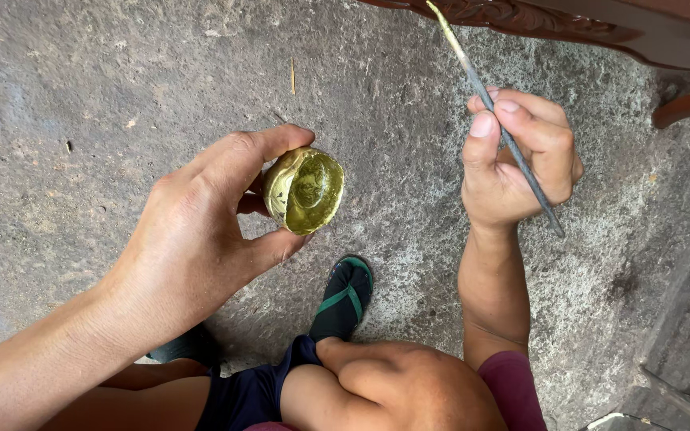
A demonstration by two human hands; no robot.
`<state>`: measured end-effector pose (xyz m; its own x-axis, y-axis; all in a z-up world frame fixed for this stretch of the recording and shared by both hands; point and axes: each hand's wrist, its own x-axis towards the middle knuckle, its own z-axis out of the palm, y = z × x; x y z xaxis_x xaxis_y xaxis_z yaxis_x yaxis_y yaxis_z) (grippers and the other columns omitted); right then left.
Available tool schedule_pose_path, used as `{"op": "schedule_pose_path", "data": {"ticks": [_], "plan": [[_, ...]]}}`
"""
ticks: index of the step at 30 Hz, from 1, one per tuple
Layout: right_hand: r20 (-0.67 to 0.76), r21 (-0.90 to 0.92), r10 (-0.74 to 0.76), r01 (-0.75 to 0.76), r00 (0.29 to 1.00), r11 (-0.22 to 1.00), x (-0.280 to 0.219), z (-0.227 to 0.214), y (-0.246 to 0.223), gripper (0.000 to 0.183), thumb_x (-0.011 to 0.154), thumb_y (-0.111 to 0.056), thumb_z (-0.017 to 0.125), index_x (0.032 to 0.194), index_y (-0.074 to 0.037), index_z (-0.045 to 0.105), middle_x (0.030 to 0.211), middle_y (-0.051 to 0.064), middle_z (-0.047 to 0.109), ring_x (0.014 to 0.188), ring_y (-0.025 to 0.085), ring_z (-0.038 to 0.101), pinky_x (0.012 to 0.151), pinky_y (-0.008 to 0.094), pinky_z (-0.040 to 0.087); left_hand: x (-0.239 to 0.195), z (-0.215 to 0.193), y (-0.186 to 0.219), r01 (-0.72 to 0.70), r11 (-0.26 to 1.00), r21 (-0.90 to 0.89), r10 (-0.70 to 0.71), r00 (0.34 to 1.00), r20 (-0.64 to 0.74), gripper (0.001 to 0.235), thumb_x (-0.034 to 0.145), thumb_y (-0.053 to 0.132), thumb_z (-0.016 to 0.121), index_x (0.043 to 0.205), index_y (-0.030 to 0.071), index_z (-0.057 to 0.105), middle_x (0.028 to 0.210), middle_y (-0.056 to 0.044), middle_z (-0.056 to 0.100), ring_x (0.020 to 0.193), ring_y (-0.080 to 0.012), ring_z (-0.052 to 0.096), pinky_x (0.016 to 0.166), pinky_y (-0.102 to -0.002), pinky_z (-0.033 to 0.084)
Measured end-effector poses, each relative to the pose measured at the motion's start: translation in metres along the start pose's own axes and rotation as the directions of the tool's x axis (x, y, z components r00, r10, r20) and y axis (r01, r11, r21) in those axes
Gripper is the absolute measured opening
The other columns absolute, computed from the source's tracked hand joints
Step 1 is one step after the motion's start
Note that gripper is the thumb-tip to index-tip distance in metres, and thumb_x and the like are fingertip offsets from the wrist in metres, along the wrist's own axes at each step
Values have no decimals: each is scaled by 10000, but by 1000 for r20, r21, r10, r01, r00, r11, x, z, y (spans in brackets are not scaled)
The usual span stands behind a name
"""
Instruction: The person is painting the carved details on the edge of a wooden chair with gold paint. They hold a small container of paint in one hand and a brush in the other, repeatedly dipping the brush and applying paint to the chair's ornate carvings.
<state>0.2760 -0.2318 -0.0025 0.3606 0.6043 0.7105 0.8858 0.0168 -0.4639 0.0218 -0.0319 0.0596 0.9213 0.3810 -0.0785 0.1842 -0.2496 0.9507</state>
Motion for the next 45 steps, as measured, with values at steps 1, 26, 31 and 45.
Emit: {"op": "schedule_pose_path", "data": {"ticks": [1, 26, 31, 45], "plan": [[4, -3, 5, -5, 1000, 1000, 0, 0, 0, 189, 1097, -139, 728, 1129, -17, 586, 1094, 187, 727, 869, 258, 805, 737, 331, 707, 0, -1, 0, 0, 1000, -3, 0, 1000, -4, 697, 758, 63, 871, 1382, 52, 560, 1218, -107, 684, 1059, -190, 750, 873, -297, 655], [-3, -11, -21, 21, 1000, 1000, 2, 5, -3, 174, 1104, -145, 715, 1121, -17, 599, 1079, 175, 721, 903, 268, 803, 709, 315, 704, -2, -6, 4, 11, 999, 40, -10, 1000, -20, 688, 764, 77, 866, 1381, 57, 563, 1214, -107, 684, 1059, -198, 746, 888, -318, 652], [27, -32, -46, 47, 999, 998, 2, 6, -1, 157, 1109, -133, 710, 1130, -26, 597, 1073, 171, 725, 912, 273, 805, 715, 314, 710, -2, -6, 5, 40, 998, 52, -39, 999, -20, 694, 751, 77, 873, 1376, 71, 572, 1206, -97, 692, 1046, -193, 753, 882, -318, 650], [-80, 72, 12, -6, 997, 997, -5, 9, 1, 171, 1091, -113, 693, 1134, 3, 576, 1096, 191, 693, 888, 265, 787, 727, 340, 712, -3, -7, 5, 43, 998, 40, -42, 999, -21, 719, 738, 43, 868, 1386, 64, 557, 1249, -101, 687, 1096, -201, 748, 919, -322, 646]]}}
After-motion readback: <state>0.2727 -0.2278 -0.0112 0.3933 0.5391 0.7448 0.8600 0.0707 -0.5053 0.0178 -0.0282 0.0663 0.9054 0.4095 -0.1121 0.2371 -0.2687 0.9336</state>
